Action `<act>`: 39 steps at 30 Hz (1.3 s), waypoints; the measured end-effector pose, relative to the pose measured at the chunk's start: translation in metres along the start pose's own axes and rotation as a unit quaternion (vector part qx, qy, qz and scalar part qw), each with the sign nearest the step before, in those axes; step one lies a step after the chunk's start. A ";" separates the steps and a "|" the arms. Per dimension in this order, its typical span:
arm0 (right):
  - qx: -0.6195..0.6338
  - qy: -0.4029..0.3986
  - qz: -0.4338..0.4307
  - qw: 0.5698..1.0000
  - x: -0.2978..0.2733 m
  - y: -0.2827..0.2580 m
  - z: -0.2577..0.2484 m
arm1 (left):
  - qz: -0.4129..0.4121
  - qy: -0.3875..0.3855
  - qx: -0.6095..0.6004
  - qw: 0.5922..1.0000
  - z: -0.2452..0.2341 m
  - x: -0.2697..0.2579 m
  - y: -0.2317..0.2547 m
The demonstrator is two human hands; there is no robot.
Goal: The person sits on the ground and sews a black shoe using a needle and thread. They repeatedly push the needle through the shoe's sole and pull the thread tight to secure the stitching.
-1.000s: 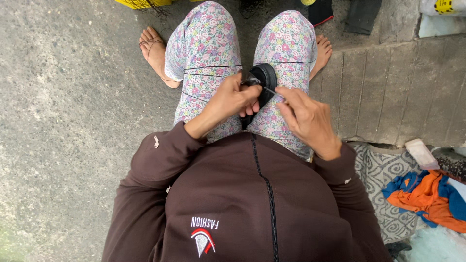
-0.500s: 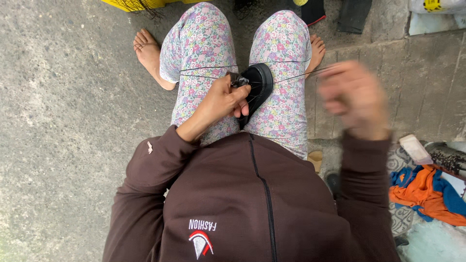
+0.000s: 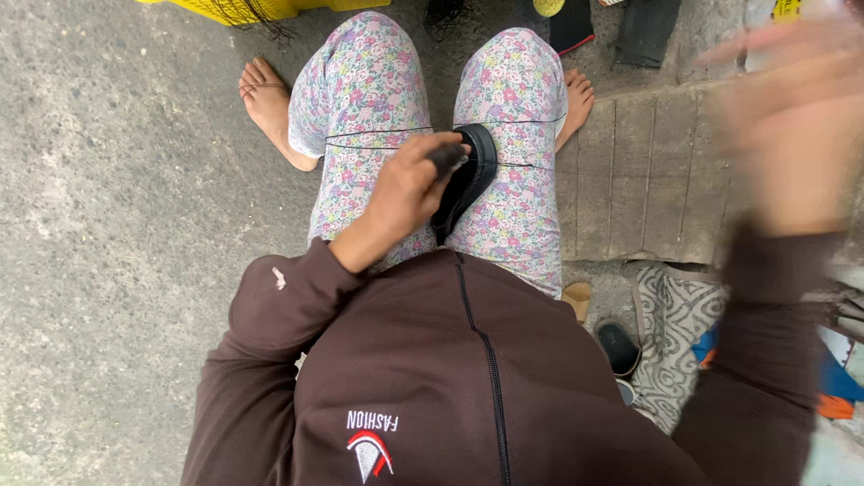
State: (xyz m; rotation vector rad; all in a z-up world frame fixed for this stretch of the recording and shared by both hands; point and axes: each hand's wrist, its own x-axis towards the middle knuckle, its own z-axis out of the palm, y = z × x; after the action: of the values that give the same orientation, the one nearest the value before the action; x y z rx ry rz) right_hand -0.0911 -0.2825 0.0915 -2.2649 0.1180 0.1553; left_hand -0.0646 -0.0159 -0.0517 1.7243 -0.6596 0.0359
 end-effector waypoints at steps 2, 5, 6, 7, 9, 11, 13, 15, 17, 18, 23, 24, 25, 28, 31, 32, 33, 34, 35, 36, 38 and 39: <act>-0.033 -0.048 -0.088 0.994 0.004 0.010 0.013 | 0.048 -0.052 0.108 0.992 0.001 -0.003 0.000; -0.103 -0.045 -0.190 0.975 -0.002 0.075 0.086 | 0.071 -0.044 0.142 0.986 0.011 -0.015 -0.024; -0.103 -0.045 -0.191 0.975 0.001 0.067 0.087 | 0.072 -0.043 0.142 0.986 0.011 -0.016 -0.029; -0.106 -0.067 -0.183 0.975 0.005 0.060 0.088 | 0.041 -0.057 0.098 0.993 0.012 -0.017 -0.033; -0.110 -0.088 -0.172 0.975 0.014 0.043 0.084 | 0.012 -0.073 0.050 0.996 0.006 -0.009 -0.028; -0.024 -0.163 -0.086 0.983 0.024 0.026 0.076 | -0.103 -0.104 -0.175 0.974 -0.007 0.007 -0.010; -0.002 -0.172 -0.042 0.984 0.032 0.013 0.069 | -0.162 -0.086 -0.284 0.941 -0.020 0.021 0.013; 0.023 -0.179 0.005 0.984 0.037 0.004 0.064 | -0.221 -0.070 -0.388 0.892 -0.029 0.031 0.017; 0.153 -0.297 0.034 0.942 0.041 0.001 0.058 | -0.283 -0.019 -0.569 0.772 -0.035 0.038 0.001; 0.154 -0.297 0.036 0.942 0.041 0.003 0.059 | -0.285 -0.020 -0.569 0.771 -0.034 0.045 -0.001; 0.361 -0.298 0.243 0.850 0.042 0.010 0.069 | -0.282 -0.029 -0.586 0.759 -0.013 0.095 0.000; 0.361 -0.299 0.243 0.849 0.042 0.008 0.071 | -0.283 -0.028 -0.586 0.759 -0.004 0.105 -0.003; 0.360 -0.269 0.270 0.851 0.042 0.006 0.074 | -0.289 -0.020 -0.564 0.773 0.004 0.114 -0.007; 0.351 -0.234 0.304 0.854 0.043 0.003 0.075 | -0.333 0.005 -0.520 0.787 0.025 0.136 -0.020; 0.324 -0.229 0.301 0.867 0.045 0.001 0.074 | -0.378 0.046 -0.500 0.778 0.036 0.140 -0.041; 0.305 -0.231 0.291 0.877 0.046 0.000 0.074 | -0.388 0.073 -0.503 0.769 0.038 0.137 -0.048; 0.306 -0.231 0.293 0.876 0.047 -0.004 0.074 | -0.390 0.073 -0.502 0.768 0.040 0.136 -0.056; 0.253 -0.231 0.277 0.898 0.050 -0.009 0.074 | -0.384 0.085 -0.515 0.762 0.040 0.136 -0.063; 0.199 -0.230 0.259 0.916 0.051 -0.014 0.074 | -0.377 0.096 -0.527 0.755 0.040 0.136 -0.070; 0.199 -0.230 0.256 0.917 0.052 -0.012 0.074 | -0.375 0.096 -0.527 0.757 0.033 0.134 -0.066; 0.159 -0.266 0.220 0.925 0.053 -0.008 0.073 | -0.367 0.098 -0.518 0.766 0.022 0.131 -0.057; 0.159 -0.265 0.218 0.926 0.051 -0.005 0.077 | -0.365 0.098 -0.518 0.768 0.011 0.130 -0.048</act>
State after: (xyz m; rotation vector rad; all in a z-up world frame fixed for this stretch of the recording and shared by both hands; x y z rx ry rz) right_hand -0.0455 -0.2224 0.0382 -1.7735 0.3314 0.9091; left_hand 0.0619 -0.0729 -0.0497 0.7538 0.2169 -0.5894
